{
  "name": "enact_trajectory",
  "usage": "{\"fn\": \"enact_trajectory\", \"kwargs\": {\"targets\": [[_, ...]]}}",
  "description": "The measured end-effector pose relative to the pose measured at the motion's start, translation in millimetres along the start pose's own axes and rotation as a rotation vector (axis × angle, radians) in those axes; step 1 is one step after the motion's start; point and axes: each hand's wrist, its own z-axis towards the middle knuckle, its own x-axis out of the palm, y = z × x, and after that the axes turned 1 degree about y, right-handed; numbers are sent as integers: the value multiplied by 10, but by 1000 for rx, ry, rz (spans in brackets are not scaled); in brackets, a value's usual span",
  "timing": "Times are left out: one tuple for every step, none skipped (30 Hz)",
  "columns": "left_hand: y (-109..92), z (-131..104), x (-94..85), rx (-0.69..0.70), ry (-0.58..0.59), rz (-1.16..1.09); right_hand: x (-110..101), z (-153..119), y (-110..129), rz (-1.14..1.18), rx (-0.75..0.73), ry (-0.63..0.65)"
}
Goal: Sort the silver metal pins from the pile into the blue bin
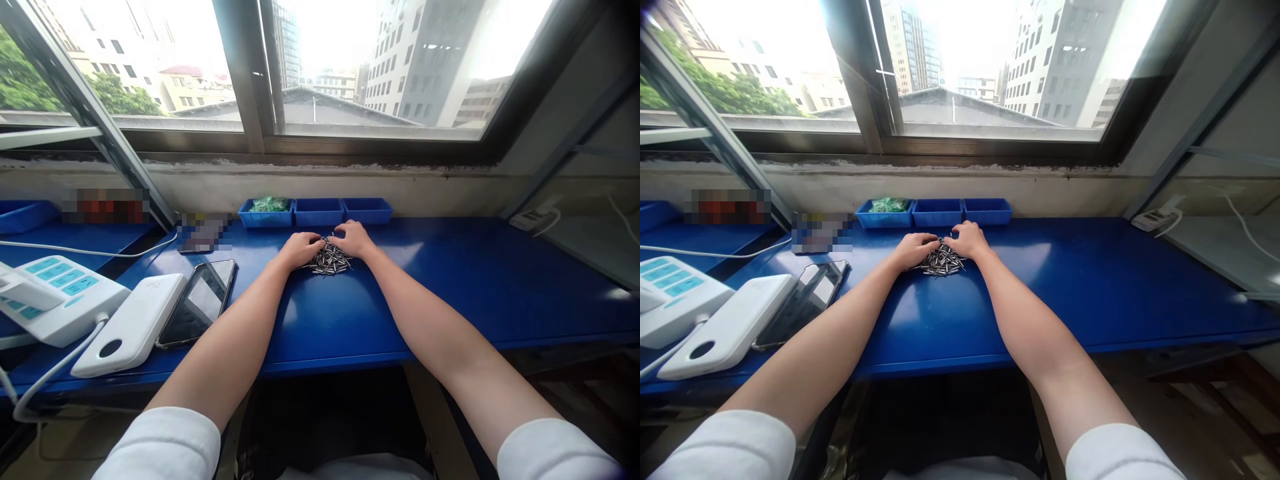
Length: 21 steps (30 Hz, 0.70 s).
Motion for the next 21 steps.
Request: {"fn": "enact_trajectory", "kwargs": {"targets": [[-1,-2,-4,-3,-4,-10,21,0,9,-13,-2,33],[-1,-2,-7,-5,-8,-18,40,1,16,-17,-6,56],[1,-2,-8,-5,-12,-22,56,4,24,-10,-13,73],[4,0,-8,-5,-16,-22,68,6,34,3,-25,82],[7,1,-6,-2,-19,-22,74,7,44,19,-41,87],[11,3,-4,3,-22,-20,76,6,56,35,-56,87],[14,4,-1,7,-27,-17,73,2,70,51,-72,86],[16,5,2,12,-31,-16,65,-4,83,67,-88,83],[18,6,5,18,-37,-17,55,-12,96,85,-104,79],[19,7,8,25,-45,-19,43,-21,108,104,-117,73],[18,8,10,30,-53,-21,30,-29,118,123,-125,67],[17,8,12,35,-58,-21,18,-36,126,140,-129,63],[15,9,13,39,-64,-20,8,-42,131,157,-130,61],[11,9,13,41,-68,-18,2,-45,135,169,-126,61],[7,8,13,43,-70,-14,-2,-46,136,178,-122,59],[3,7,13,46,-70,-11,-2,-46,136,180,-121,57],[-2,6,12,49,-72,-7,0,-44,135,176,-121,51],[-8,4,10,52,-72,-3,5,-41,132,168,-122,44],[-12,2,8,55,-72,1,12,-37,129,159,-125,38],[-16,0,6,57,-70,5,21,-32,126,150,-128,33],[-19,-1,4,57,-70,8,31,-28,124,143,-131,31]]}}
